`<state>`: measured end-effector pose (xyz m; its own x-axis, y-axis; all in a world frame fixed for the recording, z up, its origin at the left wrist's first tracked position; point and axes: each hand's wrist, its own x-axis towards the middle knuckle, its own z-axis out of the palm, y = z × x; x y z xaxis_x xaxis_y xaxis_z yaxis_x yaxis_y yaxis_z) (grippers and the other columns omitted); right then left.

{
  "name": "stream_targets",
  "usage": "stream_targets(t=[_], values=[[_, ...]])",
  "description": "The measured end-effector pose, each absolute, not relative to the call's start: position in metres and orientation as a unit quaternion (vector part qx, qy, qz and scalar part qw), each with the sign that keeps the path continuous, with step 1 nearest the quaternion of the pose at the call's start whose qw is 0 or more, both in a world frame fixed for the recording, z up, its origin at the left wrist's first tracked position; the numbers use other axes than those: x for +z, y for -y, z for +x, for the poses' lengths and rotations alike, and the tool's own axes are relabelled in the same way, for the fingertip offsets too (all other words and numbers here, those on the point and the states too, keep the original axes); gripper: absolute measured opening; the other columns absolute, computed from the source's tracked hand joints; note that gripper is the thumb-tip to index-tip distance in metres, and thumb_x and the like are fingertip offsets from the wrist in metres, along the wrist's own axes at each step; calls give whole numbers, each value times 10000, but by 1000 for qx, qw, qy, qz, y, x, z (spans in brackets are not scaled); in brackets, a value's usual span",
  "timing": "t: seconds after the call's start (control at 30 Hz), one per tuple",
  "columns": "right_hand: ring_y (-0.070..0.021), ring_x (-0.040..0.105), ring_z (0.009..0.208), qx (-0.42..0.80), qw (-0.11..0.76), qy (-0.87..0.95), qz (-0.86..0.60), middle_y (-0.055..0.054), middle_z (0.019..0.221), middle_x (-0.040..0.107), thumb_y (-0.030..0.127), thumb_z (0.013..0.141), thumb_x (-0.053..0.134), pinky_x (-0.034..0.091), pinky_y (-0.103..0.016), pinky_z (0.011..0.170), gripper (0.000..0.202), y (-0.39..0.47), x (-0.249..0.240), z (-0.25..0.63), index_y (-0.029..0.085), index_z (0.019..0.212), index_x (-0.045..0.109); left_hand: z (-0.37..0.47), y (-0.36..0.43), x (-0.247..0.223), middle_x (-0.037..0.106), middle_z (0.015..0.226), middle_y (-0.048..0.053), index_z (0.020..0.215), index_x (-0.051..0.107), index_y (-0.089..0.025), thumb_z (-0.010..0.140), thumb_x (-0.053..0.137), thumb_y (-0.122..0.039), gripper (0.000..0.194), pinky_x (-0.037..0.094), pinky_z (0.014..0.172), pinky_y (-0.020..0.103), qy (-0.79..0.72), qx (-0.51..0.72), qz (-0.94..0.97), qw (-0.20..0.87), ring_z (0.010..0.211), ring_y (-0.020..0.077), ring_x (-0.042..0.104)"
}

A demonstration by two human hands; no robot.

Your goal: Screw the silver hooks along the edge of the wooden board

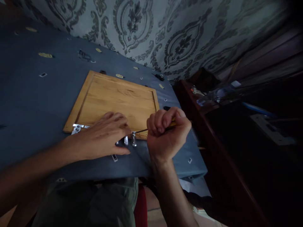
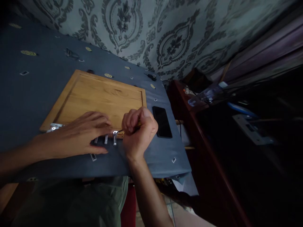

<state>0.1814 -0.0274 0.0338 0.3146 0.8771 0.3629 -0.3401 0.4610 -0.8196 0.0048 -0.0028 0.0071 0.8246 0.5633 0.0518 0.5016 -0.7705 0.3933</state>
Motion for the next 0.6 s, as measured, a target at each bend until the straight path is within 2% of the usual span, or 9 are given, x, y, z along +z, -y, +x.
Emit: stream_targets(t=[0.23,0.6], values=[[-48,191,396,419,740,422,-314,96,449,298,279,870,692,254,-155,384,437,26,35,181,224,511,449,4,3,5,708,1285,84,1283,791,-249,956,900,-462,405,457,1126,511,-285,82,937,185,1290,335,599],[-41,194,388,431,739,411,-315,95,440,294,279,838,752,248,-160,387,469,28,39,177,219,497,436,3,3,3,702,1298,93,1302,785,-236,958,895,-463,426,429,1148,522,-287,75,936,191,1307,347,585]])
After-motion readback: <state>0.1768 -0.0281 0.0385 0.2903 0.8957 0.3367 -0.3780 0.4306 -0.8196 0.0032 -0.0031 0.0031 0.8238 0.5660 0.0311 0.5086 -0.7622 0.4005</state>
